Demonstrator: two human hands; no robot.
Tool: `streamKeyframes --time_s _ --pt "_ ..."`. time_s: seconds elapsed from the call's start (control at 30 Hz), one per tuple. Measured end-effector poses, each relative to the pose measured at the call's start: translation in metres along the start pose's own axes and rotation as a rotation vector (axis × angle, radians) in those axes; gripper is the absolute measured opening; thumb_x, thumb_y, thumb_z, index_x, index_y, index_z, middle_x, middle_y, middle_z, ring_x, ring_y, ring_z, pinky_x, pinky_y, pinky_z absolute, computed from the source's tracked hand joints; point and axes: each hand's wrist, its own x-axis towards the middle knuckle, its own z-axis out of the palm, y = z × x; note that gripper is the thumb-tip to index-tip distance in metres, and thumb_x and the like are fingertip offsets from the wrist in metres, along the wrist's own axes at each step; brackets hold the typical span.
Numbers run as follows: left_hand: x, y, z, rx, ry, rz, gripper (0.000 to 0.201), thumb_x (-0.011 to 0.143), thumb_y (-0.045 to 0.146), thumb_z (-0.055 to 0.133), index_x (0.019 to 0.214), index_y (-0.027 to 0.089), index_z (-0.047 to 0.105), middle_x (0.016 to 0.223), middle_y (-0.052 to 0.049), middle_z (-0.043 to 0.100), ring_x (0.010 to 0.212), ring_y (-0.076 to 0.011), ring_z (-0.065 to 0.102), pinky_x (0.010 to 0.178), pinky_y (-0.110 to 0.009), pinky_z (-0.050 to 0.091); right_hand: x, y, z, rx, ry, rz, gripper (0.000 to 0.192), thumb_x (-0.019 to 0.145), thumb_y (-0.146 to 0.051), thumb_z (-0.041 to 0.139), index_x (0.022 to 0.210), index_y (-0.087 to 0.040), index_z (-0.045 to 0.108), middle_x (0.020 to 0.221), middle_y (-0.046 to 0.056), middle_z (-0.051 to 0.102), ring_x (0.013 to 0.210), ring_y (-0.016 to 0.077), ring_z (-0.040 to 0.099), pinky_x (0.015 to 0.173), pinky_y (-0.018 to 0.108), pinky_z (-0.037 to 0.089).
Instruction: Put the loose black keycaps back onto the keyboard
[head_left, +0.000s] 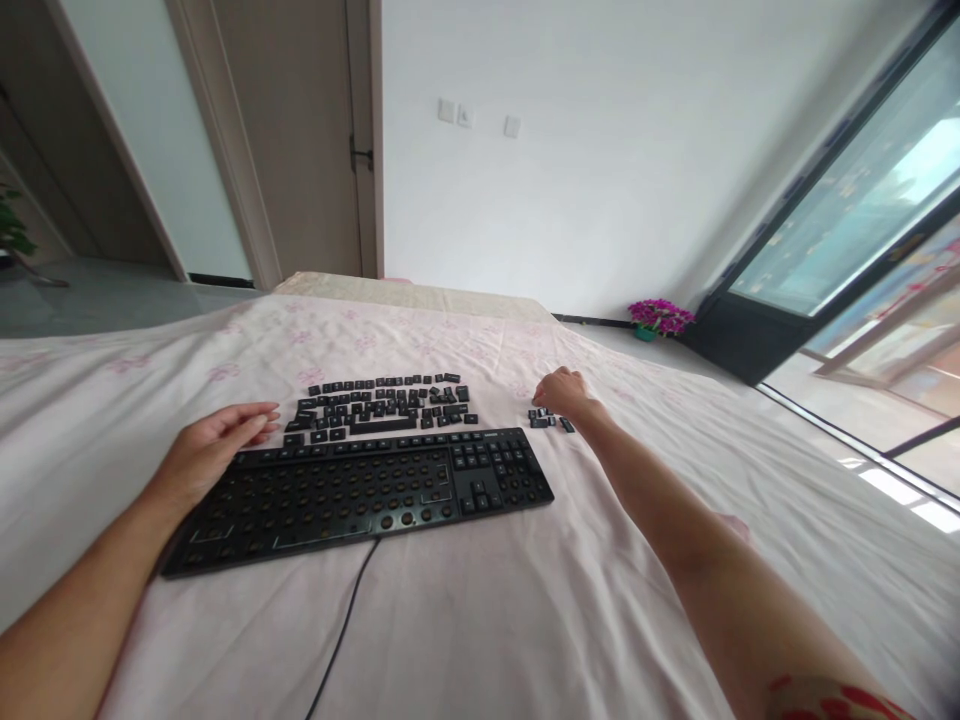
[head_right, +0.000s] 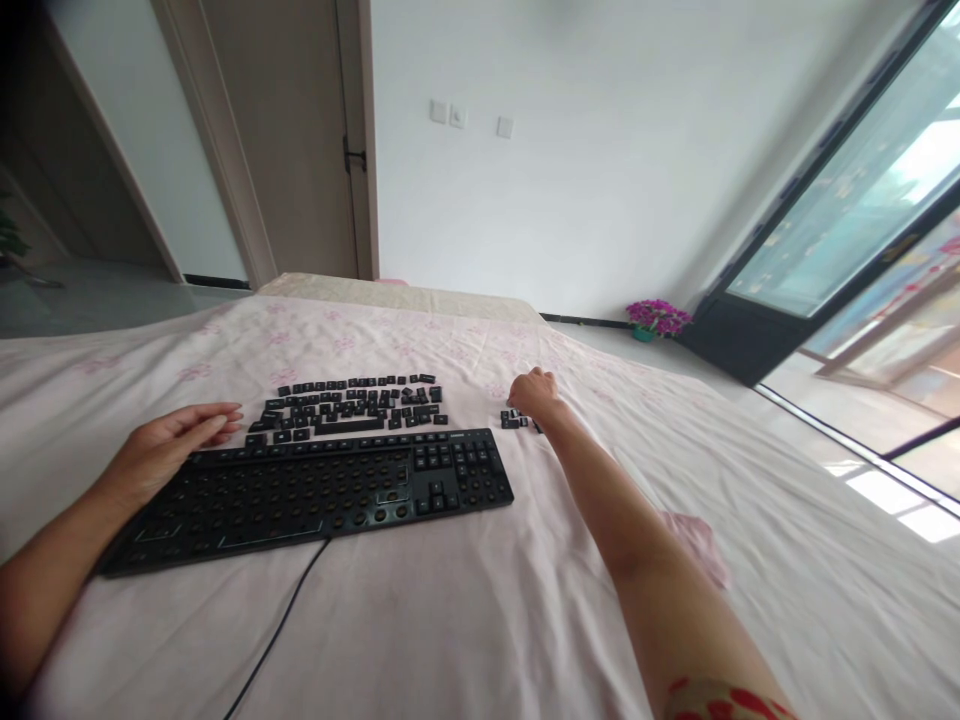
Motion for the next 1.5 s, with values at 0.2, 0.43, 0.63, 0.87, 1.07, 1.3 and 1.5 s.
streamKeyframes --time_s 0.2,0.43,0.63,0.87,1.07,1.3,1.5 --pt "-0.001 0.003 0.000 0.011 0.008 0.009 0.067 0.074 0.059 0.071 0.124 0.016 0.064 0.116 -0.012 0.072 0.102 -0.0236 0.070 0.107 -0.043 0.046 -0.008 -0.006 -0.005 0.131 0.065 -0.048 0.007 0.074 -0.022 0.075 0.077 -0.022 0.081 0.093 0.013 0.075 0.116 0.0331 0.052 0.101 0.045 0.032" --pt "-0.004 0.005 0.003 -0.020 0.029 0.043 0.064 0.074 0.057 0.071 0.121 0.014 0.065 0.113 -0.013 0.073 0.102 -0.0233 0.071 0.100 -0.036 0.052 -0.046 -0.039 -0.029 0.834 0.041 -0.068 0.037 0.080 -0.050 0.068 0.102 -0.023 0.079 0.095 0.006 0.076 0.092 0.0240 0.064 0.082 0.036 0.047" --pt "-0.004 0.007 0.007 -0.069 0.102 0.073 0.057 0.078 0.056 0.066 0.119 0.015 0.064 0.107 -0.011 0.073 0.097 -0.0225 0.072 0.093 -0.039 0.057 -0.093 -0.073 -0.063 1.417 -0.202 -0.115 0.033 0.067 -0.047 0.081 0.088 -0.021 0.079 0.111 0.009 0.074 0.101 0.0221 0.061 0.080 0.032 0.047" --pt "-0.006 0.011 -0.008 -0.057 0.057 -0.055 0.055 0.074 0.054 0.070 0.115 0.018 0.066 0.109 -0.013 0.073 0.104 -0.0242 0.071 0.090 -0.035 0.057 -0.127 -0.088 -0.079 1.507 -0.229 -0.123 0.033 0.061 -0.045 0.085 0.082 -0.020 0.079 0.095 0.008 0.075 0.080 0.0167 0.059 0.065 0.028 0.040" --pt "-0.023 0.011 -0.021 -0.081 0.040 -0.073 0.060 0.074 0.059 0.070 0.119 0.020 0.065 0.115 -0.013 0.072 0.115 -0.0251 0.066 0.097 -0.034 0.054 -0.139 -0.094 -0.075 1.555 -0.239 -0.125 0.035 0.061 -0.047 0.085 0.081 -0.019 0.079 0.078 0.004 0.072 0.068 0.0137 0.056 0.062 0.027 0.039" --pt "-0.042 0.011 -0.007 -0.034 -0.013 0.072 0.069 0.085 0.066 0.052 0.140 0.025 0.052 0.145 -0.012 0.054 0.137 -0.0274 0.047 0.117 -0.041 0.034 -0.148 -0.074 -0.038 1.115 0.024 -0.220 0.015 0.072 -0.032 0.076 0.085 -0.024 0.079 0.082 0.001 0.074 0.080 0.0194 0.064 0.078 0.032 0.046" --pt "-0.040 0.007 -0.005 0.087 -0.070 0.123 0.078 0.090 0.068 0.036 0.153 0.021 0.033 0.152 -0.015 0.044 0.145 -0.0264 0.034 0.120 -0.042 0.024 -0.163 -0.050 -0.015 0.432 0.254 -0.421 0.012 0.085 -0.028 0.070 0.093 -0.029 0.079 0.084 0.003 0.072 0.088 0.0220 0.059 0.084 0.036 0.041"
